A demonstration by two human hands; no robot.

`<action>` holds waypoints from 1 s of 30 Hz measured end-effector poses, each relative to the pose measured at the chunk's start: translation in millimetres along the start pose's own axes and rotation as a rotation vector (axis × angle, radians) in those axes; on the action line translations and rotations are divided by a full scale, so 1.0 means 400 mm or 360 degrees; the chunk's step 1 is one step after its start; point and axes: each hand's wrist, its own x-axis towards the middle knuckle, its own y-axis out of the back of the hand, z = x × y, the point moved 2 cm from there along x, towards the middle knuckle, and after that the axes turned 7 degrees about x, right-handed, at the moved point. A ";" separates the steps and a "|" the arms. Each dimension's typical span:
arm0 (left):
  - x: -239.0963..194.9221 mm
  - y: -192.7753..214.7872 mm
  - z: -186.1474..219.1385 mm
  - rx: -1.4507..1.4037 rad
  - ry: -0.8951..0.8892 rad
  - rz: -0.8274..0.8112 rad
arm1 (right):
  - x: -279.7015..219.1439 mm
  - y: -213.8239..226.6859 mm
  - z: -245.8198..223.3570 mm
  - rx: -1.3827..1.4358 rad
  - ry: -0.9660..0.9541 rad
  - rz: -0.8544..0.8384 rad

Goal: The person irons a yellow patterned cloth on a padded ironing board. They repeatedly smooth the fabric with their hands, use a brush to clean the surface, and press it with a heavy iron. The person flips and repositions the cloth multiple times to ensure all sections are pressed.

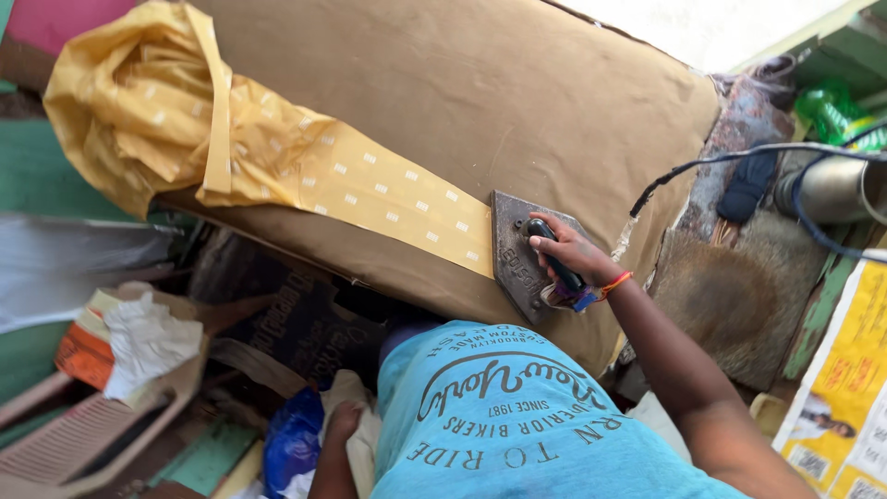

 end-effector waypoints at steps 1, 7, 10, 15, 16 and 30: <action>0.033 -0.004 0.046 -0.0039 -0.0048 -0.0014 | -0.013 -0.003 -0.006 0.0039 0.0001 0.0016; 0.158 0.103 0.193 -0.0131 -0.0177 -0.0100 | -0.066 0.018 0.063 0.0239 0.0313 0.0209; 0.204 0.251 0.151 -0.0328 -0.0113 0.0296 | -0.080 0.089 0.108 0.0153 0.0408 0.0429; 0.248 0.418 0.053 -0.0796 0.0312 0.0456 | -0.173 0.238 0.209 0.0012 0.0412 0.0820; 0.253 0.427 0.043 -0.0779 0.0294 0.0410 | -0.202 0.259 0.231 0.0031 0.0416 0.0880; 0.305 0.719 -0.301 -0.0584 0.0185 0.0783 | -0.479 0.379 0.310 -0.2186 0.0492 0.2312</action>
